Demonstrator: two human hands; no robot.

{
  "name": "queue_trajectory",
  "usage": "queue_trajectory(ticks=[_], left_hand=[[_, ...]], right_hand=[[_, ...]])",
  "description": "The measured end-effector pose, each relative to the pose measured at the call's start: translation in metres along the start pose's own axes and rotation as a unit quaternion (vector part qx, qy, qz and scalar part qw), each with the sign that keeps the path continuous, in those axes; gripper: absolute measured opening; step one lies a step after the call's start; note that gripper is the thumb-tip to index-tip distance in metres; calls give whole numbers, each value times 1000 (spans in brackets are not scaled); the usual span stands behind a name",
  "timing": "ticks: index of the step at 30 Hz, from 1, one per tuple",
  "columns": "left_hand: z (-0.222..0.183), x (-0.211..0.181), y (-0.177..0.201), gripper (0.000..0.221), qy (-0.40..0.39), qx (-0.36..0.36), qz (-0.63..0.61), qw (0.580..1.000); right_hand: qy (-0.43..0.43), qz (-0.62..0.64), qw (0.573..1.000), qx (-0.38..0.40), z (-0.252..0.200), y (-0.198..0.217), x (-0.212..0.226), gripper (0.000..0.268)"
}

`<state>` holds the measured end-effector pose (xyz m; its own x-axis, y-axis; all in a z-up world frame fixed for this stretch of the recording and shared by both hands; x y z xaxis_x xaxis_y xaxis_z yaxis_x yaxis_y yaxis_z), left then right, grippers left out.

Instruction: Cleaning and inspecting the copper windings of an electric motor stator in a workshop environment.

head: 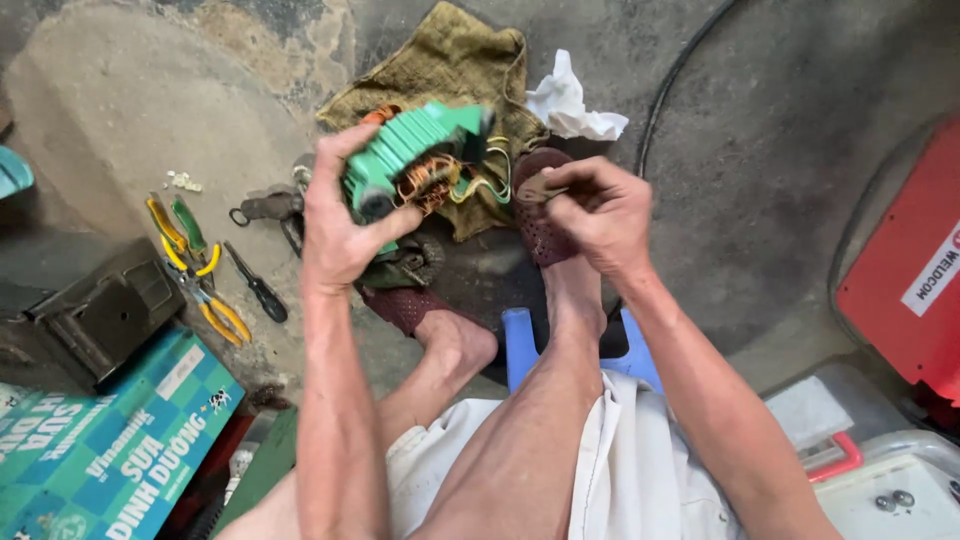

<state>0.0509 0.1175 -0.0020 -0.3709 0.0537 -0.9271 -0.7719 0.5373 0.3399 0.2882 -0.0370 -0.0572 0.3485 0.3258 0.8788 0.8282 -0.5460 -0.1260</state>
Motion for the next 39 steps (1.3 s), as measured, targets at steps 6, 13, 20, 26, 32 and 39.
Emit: queue_trajectory(ticks=[6,13,20,26,32,39], left_hand=[[-6,17,1,55,174,55,-48,982],[-3,21,-8,36,110,-27,-29,993],[-1,-4,-15,32,52,-105,-62,991],[3,-18,-18,23,49,-96,-92,990],[4,-20,-18,23,46,-102,-77,991],[-19,11,-11,22,63,-182,-121,974]], right_hand=[[49,-29,996,67,-17,-55,-18,15],[217,-137,960,108,-20,-95,-1,15],[402,-349,845,50,-33,-105,10,13],[333,-488,804,62,-29,-123,-30,16],[-60,-403,910,79,-15,-107,-71,27],[-163,-404,881,183,-24,-132,-71,43]])
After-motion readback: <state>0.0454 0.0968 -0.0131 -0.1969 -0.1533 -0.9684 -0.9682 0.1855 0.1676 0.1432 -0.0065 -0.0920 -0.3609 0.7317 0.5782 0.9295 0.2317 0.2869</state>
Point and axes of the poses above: each hand's wrist, its own z-axis towards the middle knuckle, its own y-axis out of the back of the hand, x = y × z, the point moved 10 cm from there along z, towards the middle knuckle, and after that the axes turned 1 degree about -x, right-handed, at the moved point
